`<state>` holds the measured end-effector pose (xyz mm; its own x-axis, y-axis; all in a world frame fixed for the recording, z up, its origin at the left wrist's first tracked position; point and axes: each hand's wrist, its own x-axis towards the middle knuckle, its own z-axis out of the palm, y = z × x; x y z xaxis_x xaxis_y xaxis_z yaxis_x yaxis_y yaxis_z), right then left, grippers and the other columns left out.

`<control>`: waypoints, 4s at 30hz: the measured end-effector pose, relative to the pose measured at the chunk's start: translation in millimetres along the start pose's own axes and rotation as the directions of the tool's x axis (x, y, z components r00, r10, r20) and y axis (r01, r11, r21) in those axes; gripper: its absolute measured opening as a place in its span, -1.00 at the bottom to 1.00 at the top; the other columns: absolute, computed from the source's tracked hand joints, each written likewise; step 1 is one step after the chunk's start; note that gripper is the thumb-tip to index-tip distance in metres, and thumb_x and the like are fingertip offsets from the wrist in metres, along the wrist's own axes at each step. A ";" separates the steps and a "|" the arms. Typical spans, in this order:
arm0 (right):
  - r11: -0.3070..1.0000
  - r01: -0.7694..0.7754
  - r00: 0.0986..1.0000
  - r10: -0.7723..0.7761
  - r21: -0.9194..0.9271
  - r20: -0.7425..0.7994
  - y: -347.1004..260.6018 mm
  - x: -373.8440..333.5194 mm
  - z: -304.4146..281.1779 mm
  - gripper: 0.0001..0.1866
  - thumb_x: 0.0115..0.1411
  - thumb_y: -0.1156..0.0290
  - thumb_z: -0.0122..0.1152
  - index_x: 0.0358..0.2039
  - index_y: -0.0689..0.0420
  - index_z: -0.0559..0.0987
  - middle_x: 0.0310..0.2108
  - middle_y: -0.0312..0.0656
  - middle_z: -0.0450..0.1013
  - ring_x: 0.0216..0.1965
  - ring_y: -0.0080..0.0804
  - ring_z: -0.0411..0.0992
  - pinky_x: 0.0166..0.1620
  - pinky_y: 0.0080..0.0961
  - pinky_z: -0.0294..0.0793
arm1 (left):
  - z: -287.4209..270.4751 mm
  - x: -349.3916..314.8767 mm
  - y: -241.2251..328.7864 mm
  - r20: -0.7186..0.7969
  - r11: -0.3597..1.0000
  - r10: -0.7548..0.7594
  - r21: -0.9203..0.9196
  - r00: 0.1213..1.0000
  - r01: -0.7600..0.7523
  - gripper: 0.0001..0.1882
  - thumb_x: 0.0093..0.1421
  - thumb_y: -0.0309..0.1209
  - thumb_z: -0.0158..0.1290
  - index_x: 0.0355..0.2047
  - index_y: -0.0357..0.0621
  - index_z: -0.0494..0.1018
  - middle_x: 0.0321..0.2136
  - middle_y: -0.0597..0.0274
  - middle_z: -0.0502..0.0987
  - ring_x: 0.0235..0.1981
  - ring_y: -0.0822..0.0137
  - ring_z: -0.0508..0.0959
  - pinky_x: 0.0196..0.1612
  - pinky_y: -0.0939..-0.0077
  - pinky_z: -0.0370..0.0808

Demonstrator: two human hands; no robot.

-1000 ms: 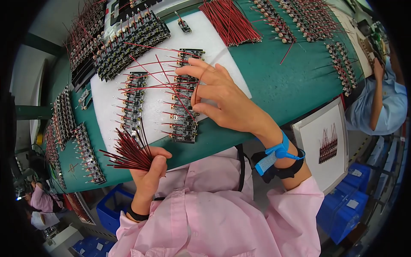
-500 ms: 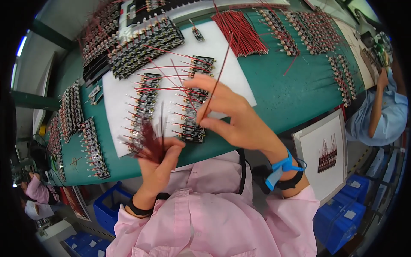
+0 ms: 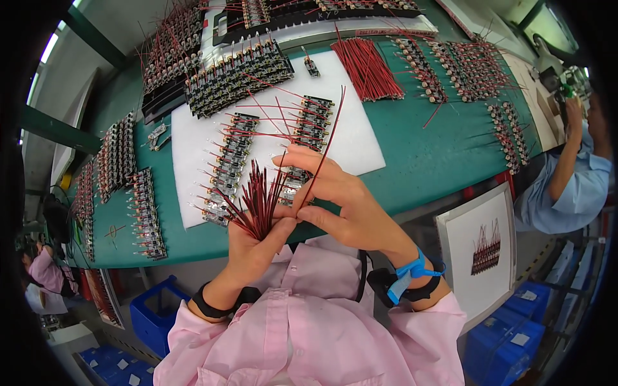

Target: The person picks up a circuit board and a bundle of wires, then inserts the wires one at a time into the board. After filling the board, the person places it onto the table and picks up another circuit board to repeat the process.

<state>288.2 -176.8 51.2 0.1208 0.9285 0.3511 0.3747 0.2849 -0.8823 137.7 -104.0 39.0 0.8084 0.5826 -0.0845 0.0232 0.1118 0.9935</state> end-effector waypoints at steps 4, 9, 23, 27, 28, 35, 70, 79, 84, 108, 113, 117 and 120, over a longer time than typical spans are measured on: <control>1.000 0.004 1.000 -0.004 -0.026 0.013 -0.7 -0.9 0.3 -0.90 -0.18 0.47 0.12 -0.61 0.22 0.44 -0.10 0.01 0.22 0.04 -0.06 0.05 0.04 -0.25 -0.02 | -2.2 -0.6 -5.4 0.009 0.998 0.066 0.024 0.998 -0.066 -0.88 -0.02 -0.56 -0.07 -0.43 -0.30 0.38 -0.73 0.42 0.32 -0.67 0.67 0.22 -0.63 0.77 0.17; 0.998 -0.060 0.996 0.060 0.010 -0.060 -3.4 -5.5 5.1 -0.91 -0.19 0.50 0.12 -0.61 0.23 0.45 -0.10 0.00 0.22 0.03 -0.06 0.07 0.03 -0.24 0.00 | -3.7 1.5 -5.4 0.008 0.997 0.062 0.055 0.998 -0.062 -0.88 -0.03 -0.56 -0.06 -0.42 -0.31 0.38 -0.73 0.42 0.32 -0.68 0.68 0.23 -0.65 0.77 0.17; 0.975 0.101 0.994 -0.109 -0.197 -0.032 2.2 0.1 1.9 -0.83 -0.31 0.58 0.15 -0.57 0.20 0.47 -0.23 -0.13 0.31 -0.12 -0.17 0.21 -0.07 -0.30 0.13 | -10.6 14.0 0.4 0.132 0.933 -0.249 -0.233 0.959 0.275 -0.85 0.03 -0.43 -0.08 -0.48 -0.29 0.39 -0.84 0.44 0.23 -0.81 0.69 0.15 -0.77 0.77 0.03; 0.979 0.108 0.994 -0.108 -0.174 0.007 4.1 2.0 0.8 -0.83 -0.32 0.58 0.15 -0.57 0.21 0.47 -0.25 -0.13 0.31 -0.14 -0.19 0.22 -0.07 -0.33 0.13 | -13.6 15.2 -1.8 0.224 0.888 -0.292 -0.299 0.930 0.351 -0.83 0.04 -0.41 -0.10 -0.47 -0.29 0.38 -0.87 0.44 0.19 -0.84 0.67 0.15 -0.78 0.77 0.03; 0.984 0.098 0.995 -0.097 -0.150 0.014 4.5 2.5 0.4 -0.83 -0.31 0.58 0.14 -0.58 0.21 0.47 -0.24 -0.13 0.31 -0.14 -0.18 0.22 -0.07 -0.33 0.13 | -13.5 15.1 -1.3 0.221 0.877 -0.301 -0.318 0.928 0.360 -0.83 0.03 -0.42 -0.10 -0.46 -0.29 0.38 -0.87 0.44 0.20 -0.84 0.67 0.15 -0.78 0.77 0.04; 0.985 -0.012 0.995 -0.005 -0.171 -0.101 23.5 7.8 -16.8 -0.93 -0.26 0.55 0.09 -0.64 0.23 0.46 -0.16 -0.07 0.27 -0.04 -0.14 0.14 0.00 -0.32 0.05 | -14.1 8.4 4.6 0.126 0.931 -0.275 -0.212 0.953 0.296 -0.84 0.03 -0.46 -0.09 -0.40 -0.30 0.38 -0.83 0.45 0.22 -0.80 0.67 0.16 -0.75 0.77 0.06; 0.932 -0.033 0.995 -0.002 -0.361 -0.095 45.6 6.4 -15.4 -0.90 -0.27 0.64 0.09 -0.64 0.18 0.46 -0.16 -0.25 0.31 0.02 -0.21 0.09 0.01 -0.34 0.02 | -23.3 -0.1 -10.9 0.024 0.988 -0.140 -0.062 0.990 0.142 -0.84 0.02 -0.55 -0.09 -0.35 -0.30 0.38 -0.77 0.52 0.22 -0.71 0.71 0.14 -0.67 0.81 0.06; 0.909 -0.061 0.996 0.028 -0.411 -0.086 43.2 6.5 -15.2 -0.91 -0.28 0.60 0.09 -0.63 0.25 0.48 -0.15 -0.13 0.30 0.03 -0.13 0.08 0.00 -0.36 0.08 | -22.9 0.8 -10.9 0.031 0.988 -0.133 -0.078 0.991 0.135 -0.84 0.03 -0.54 -0.09 -0.35 -0.30 0.38 -0.77 0.52 0.23 -0.71 0.71 0.13 -0.68 0.81 0.06; 0.919 -0.066 0.995 0.034 -0.388 -0.089 44.0 5.9 -14.7 -0.92 -0.25 0.62 0.08 -0.63 0.20 0.46 -0.15 -0.22 0.30 0.04 -0.19 0.08 0.02 -0.22 -0.03 | -23.5 -0.1 -11.7 0.033 0.992 -0.108 -0.069 0.994 0.110 -0.84 0.03 -0.53 -0.09 -0.35 -0.29 0.38 -0.77 0.51 0.23 -0.71 0.71 0.14 -0.67 0.81 0.07; 0.922 -0.058 0.994 0.019 -0.383 -0.105 46.8 4.3 -13.5 -0.91 -0.24 0.63 0.08 -0.63 0.17 0.45 -0.15 -0.27 0.31 0.04 -0.23 0.09 0.03 -0.11 -0.10 | -23.5 0.0 -12.6 0.034 0.990 -0.132 -0.049 0.991 0.133 -0.83 0.02 -0.51 -0.08 -0.35 -0.28 0.39 -0.78 0.52 0.24 -0.73 0.71 0.14 -0.68 0.80 0.07; 0.911 -0.046 0.996 0.013 -0.409 -0.084 45.8 4.0 -14.6 -0.92 -0.28 0.60 0.07 -0.64 0.23 0.47 -0.15 -0.14 0.30 0.03 -0.13 0.08 0.03 -0.25 -0.01 | -22.4 -0.9 -12.1 0.016 0.987 -0.153 -0.051 0.988 0.153 -0.84 0.01 -0.54 -0.08 -0.35 -0.29 0.38 -0.77 0.53 0.23 -0.73 0.72 0.13 -0.68 0.81 0.05; 0.918 -0.022 0.998 -0.001 -0.397 -0.056 46.3 5.0 -17.1 -0.93 -0.27 0.59 0.08 -0.65 0.21 0.47 -0.15 -0.16 0.30 0.04 -0.15 0.08 0.05 -0.23 -0.06 | -21.6 0.5 -12.2 0.010 0.988 -0.146 -0.059 0.989 0.146 -0.84 0.00 -0.57 -0.08 -0.36 -0.31 0.38 -0.75 0.50 0.25 -0.72 0.71 0.14 -0.67 0.82 0.06; 0.915 -0.060 0.997 0.032 -0.400 -0.075 45.5 4.4 -16.6 -0.94 -0.27 0.59 0.08 -0.65 0.20 0.46 -0.15 -0.18 0.30 0.04 -0.15 0.08 0.06 -0.22 -0.09 | -20.3 1.6 -10.7 0.007 0.987 -0.145 -0.071 0.989 0.145 -0.84 0.00 -0.58 -0.08 -0.36 -0.33 0.37 -0.73 0.47 0.26 -0.70 0.71 0.16 -0.66 0.82 0.07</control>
<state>321.1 -163.7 17.9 0.2014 0.9167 0.3450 0.7032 0.1099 -0.7025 126.7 -87.9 26.7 0.8006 0.5544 -0.2274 0.0986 0.2525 0.9626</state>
